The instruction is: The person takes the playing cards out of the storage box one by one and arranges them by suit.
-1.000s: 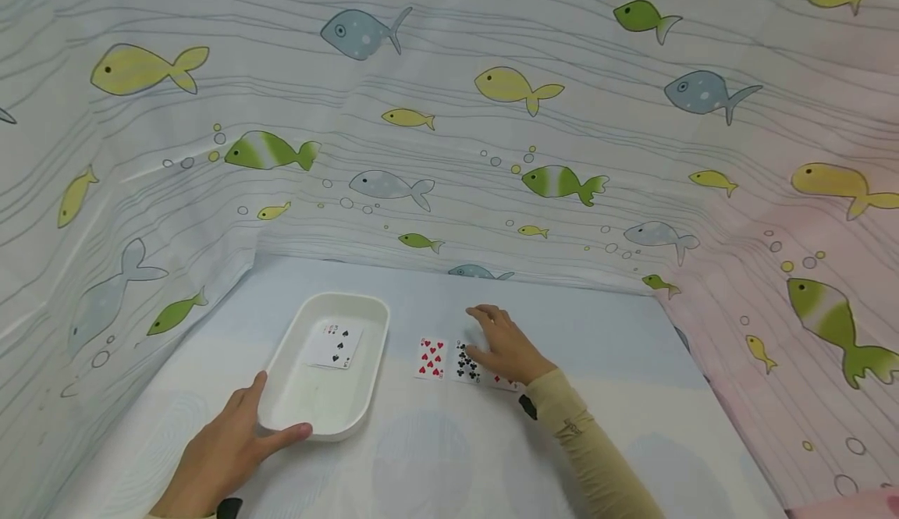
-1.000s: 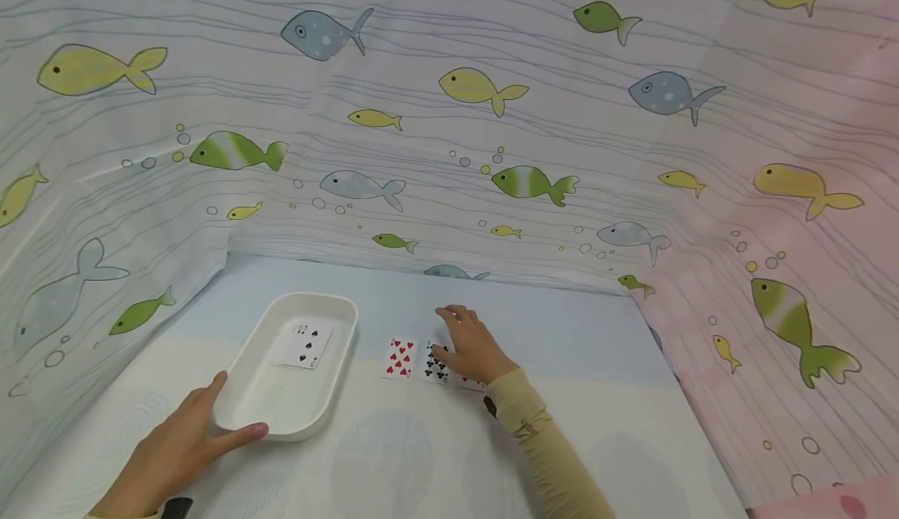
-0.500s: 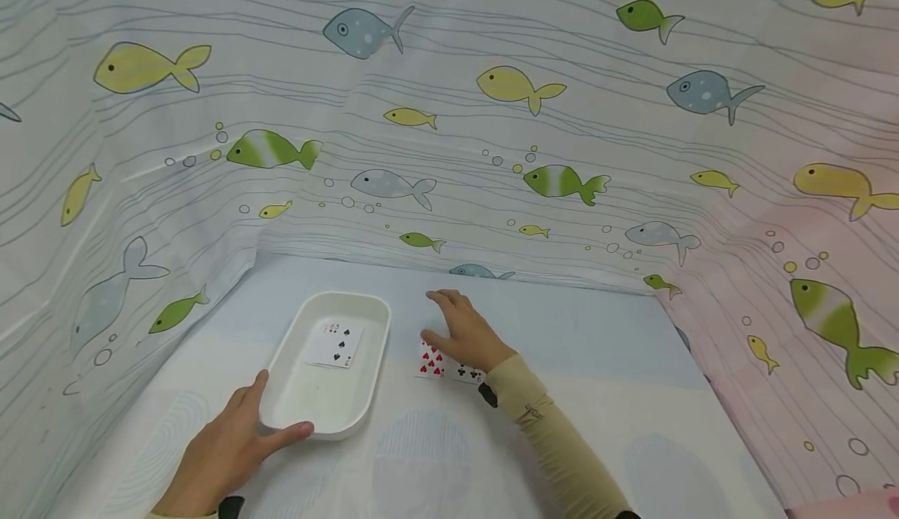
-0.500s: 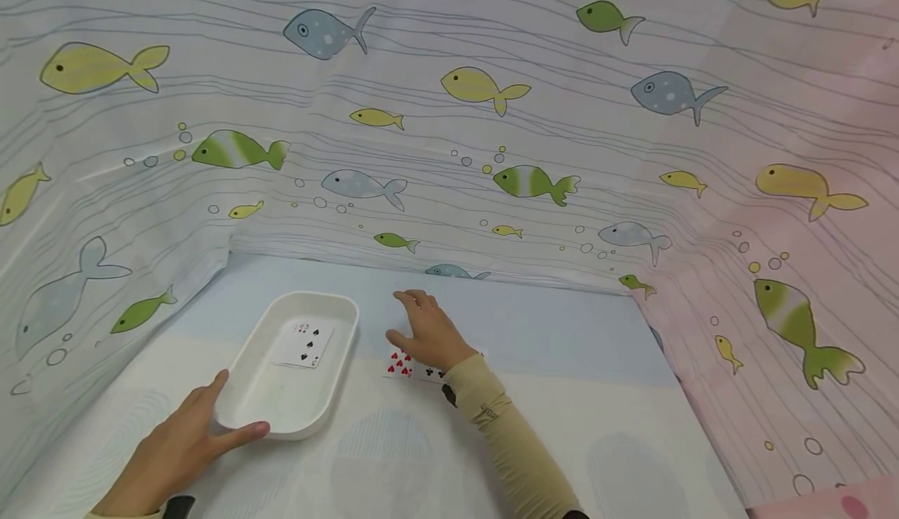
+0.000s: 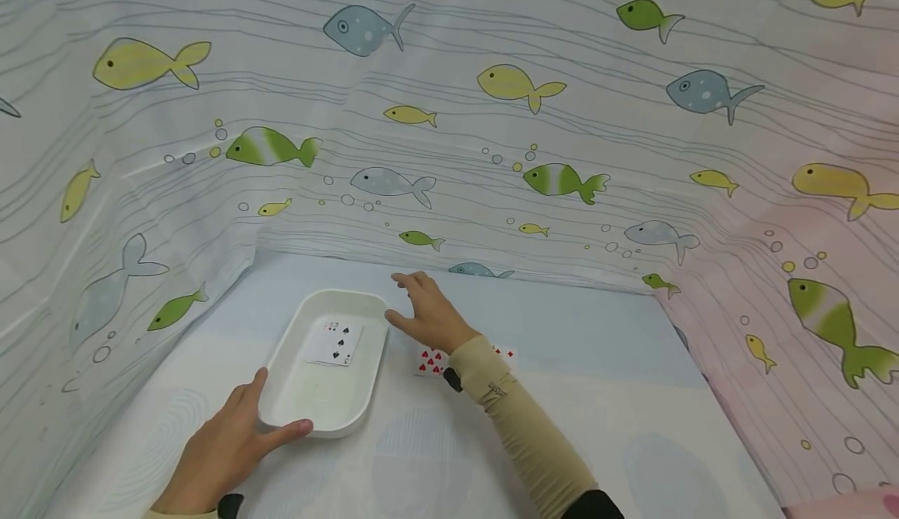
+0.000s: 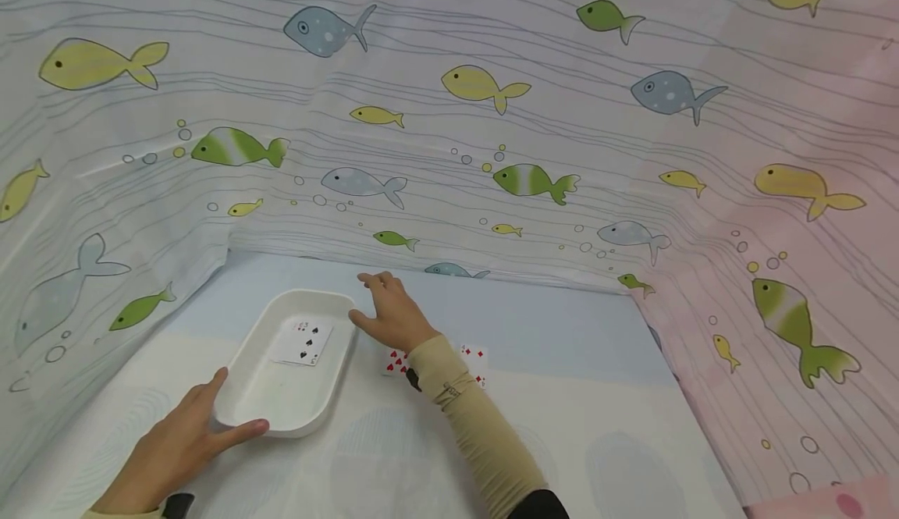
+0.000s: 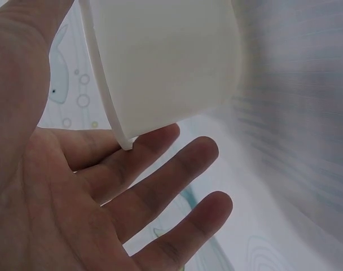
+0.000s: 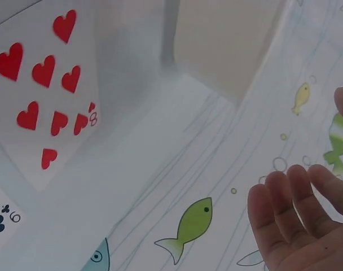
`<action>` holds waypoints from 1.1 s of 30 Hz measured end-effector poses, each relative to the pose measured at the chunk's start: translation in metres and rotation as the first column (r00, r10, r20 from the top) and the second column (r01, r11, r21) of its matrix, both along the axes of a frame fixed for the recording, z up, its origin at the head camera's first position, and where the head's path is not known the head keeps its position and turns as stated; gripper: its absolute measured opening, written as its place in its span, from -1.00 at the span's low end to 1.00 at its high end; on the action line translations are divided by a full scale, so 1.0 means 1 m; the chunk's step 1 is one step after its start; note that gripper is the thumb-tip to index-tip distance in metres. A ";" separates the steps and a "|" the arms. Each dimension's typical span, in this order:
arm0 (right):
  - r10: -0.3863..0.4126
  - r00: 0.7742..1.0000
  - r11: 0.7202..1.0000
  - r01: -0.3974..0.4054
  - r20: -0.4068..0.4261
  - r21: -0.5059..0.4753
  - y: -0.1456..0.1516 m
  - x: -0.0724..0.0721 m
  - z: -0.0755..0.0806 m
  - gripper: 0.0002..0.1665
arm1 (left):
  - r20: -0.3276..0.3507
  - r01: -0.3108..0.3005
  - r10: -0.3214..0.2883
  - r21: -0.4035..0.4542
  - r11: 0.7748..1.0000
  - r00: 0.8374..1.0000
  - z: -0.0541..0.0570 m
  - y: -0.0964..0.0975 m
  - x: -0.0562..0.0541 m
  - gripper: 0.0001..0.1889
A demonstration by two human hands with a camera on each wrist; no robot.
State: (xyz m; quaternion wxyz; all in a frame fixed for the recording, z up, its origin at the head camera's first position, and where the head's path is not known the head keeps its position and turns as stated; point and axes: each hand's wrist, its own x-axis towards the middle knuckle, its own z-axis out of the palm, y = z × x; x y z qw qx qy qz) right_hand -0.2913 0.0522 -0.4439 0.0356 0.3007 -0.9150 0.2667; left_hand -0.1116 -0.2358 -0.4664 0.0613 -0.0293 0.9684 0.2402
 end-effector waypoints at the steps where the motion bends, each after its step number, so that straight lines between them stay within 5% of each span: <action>1: -0.003 1.000 1.000 0.003 0.004 -0.009 -0.003 0.000 0.001 -0.20 | 0.004 -0.002 0.002 -0.001 1.000 1.000 0.000 0.000 -0.001 0.40; 20: 0.017 0.996 0.993 -0.006 0.091 -0.120 -0.051 -0.007 -0.003 -0.26 | 0.061 -0.012 0.013 -0.006 1.000 0.998 -0.001 0.000 -0.005 0.44; 33: 0.013 0.984 0.992 0.009 0.178 -0.124 -0.077 -0.008 -0.024 -0.27 | 0.054 -0.014 0.014 0.006 1.000 0.998 -0.001 0.000 -0.003 0.45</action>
